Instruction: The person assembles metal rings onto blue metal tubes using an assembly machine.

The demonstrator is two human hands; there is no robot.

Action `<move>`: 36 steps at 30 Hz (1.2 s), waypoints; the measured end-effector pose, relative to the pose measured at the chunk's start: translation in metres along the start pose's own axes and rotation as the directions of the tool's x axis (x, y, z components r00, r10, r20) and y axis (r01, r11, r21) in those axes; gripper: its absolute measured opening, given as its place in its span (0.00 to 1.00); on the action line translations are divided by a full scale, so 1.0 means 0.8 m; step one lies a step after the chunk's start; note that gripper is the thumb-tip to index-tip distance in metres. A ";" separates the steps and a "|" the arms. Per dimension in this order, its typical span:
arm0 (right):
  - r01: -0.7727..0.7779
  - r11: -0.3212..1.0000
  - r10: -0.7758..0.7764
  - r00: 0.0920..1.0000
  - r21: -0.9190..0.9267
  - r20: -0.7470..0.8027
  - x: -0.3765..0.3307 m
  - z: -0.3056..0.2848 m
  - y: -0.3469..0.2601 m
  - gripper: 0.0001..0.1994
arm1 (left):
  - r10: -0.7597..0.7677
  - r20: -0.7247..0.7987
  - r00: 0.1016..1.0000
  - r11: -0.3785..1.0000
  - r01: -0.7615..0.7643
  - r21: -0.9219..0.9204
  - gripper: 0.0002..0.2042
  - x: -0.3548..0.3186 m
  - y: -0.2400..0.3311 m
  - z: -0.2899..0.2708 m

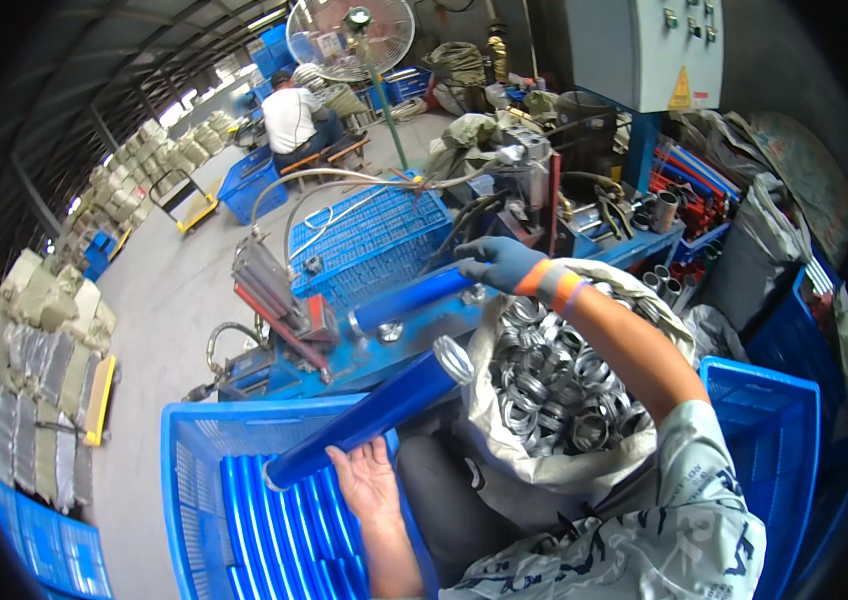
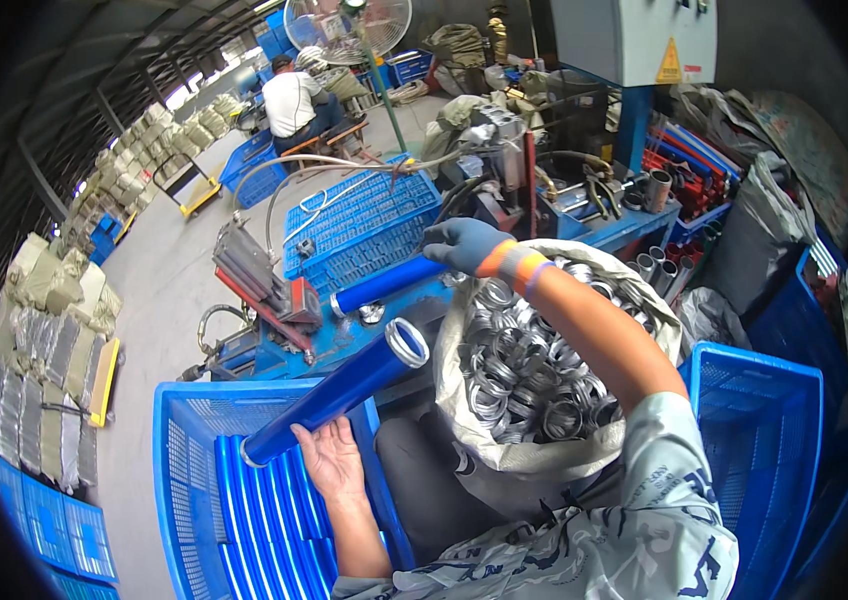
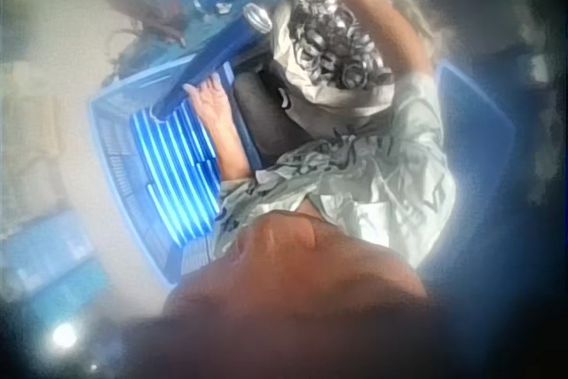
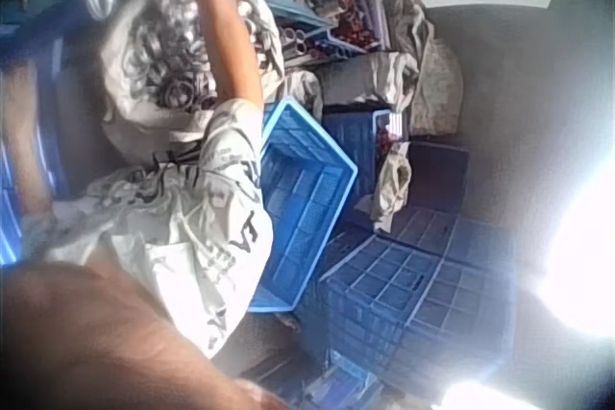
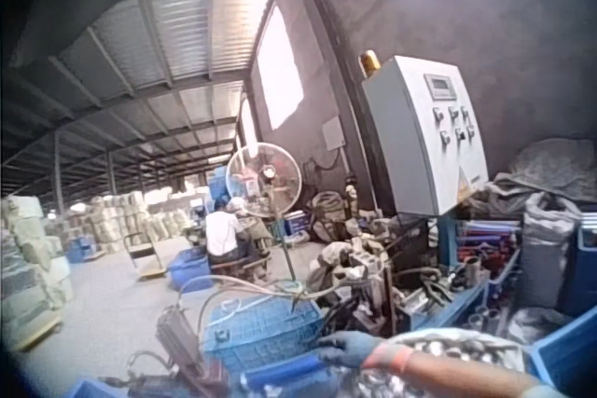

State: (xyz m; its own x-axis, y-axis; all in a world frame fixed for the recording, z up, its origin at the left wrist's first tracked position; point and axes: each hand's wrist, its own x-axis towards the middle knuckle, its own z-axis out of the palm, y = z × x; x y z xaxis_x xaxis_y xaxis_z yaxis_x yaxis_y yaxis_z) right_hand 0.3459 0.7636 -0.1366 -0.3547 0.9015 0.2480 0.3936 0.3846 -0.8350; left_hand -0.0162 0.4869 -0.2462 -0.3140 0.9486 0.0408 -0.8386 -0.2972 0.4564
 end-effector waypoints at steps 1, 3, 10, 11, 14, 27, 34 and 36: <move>0.069 0.949 -0.064 0.998 -0.309 0.029 0.032 0.016 0.012 0.27 | 0.028 -0.023 0.999 0.999 -0.028 0.021 0.34 -0.001 0.013 -0.010; 0.065 0.855 -0.009 0.994 -0.515 0.111 0.096 0.042 0.059 0.26 | 0.059 -0.095 0.994 0.997 -0.054 0.046 0.33 -0.007 0.034 -0.033; 0.050 0.489 0.257 0.946 -0.871 0.198 0.212 0.178 0.131 0.20 | 0.177 -0.251 0.952 0.976 -0.137 0.167 0.33 -0.037 0.127 -0.151; 0.003 0.432 0.323 0.933 -0.902 0.158 0.214 0.177 0.141 0.17 | 0.173 -0.260 0.950 0.978 -0.136 0.157 0.33 -0.033 0.130 -0.154; -0.074 0.347 0.372 0.926 -0.935 0.064 0.223 0.152 0.160 0.12 | 0.224 -0.323 0.920 0.961 -0.153 0.231 0.35 -0.002 0.122 -0.154; 0.275 0.961 -0.233 0.852 0.023 -0.468 -0.001 -0.059 -0.110 0.35 | 0.117 0.104 0.988 0.979 -0.132 0.153 0.20 0.244 -0.083 0.008; 0.345 0.926 -0.128 0.672 0.156 -0.730 -0.228 -0.136 -0.093 0.48 | -0.254 -0.270 0.929 0.936 0.307 0.175 0.27 0.446 -0.318 -0.011; 0.293 0.950 -0.097 0.604 0.107 -0.791 -0.303 -0.151 -0.078 0.54 | -0.303 -0.358 0.883 0.916 0.374 0.148 0.28 0.474 -0.346 -0.035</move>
State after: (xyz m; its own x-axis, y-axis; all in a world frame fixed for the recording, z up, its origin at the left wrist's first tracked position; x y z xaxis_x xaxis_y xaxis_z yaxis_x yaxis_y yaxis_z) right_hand 0.5096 0.5450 -0.0849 0.4183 0.6641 0.6197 0.1797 0.6082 -0.7731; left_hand 0.0848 0.9255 -0.3817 -0.1824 0.8890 -0.4200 -0.8195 0.0986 0.5645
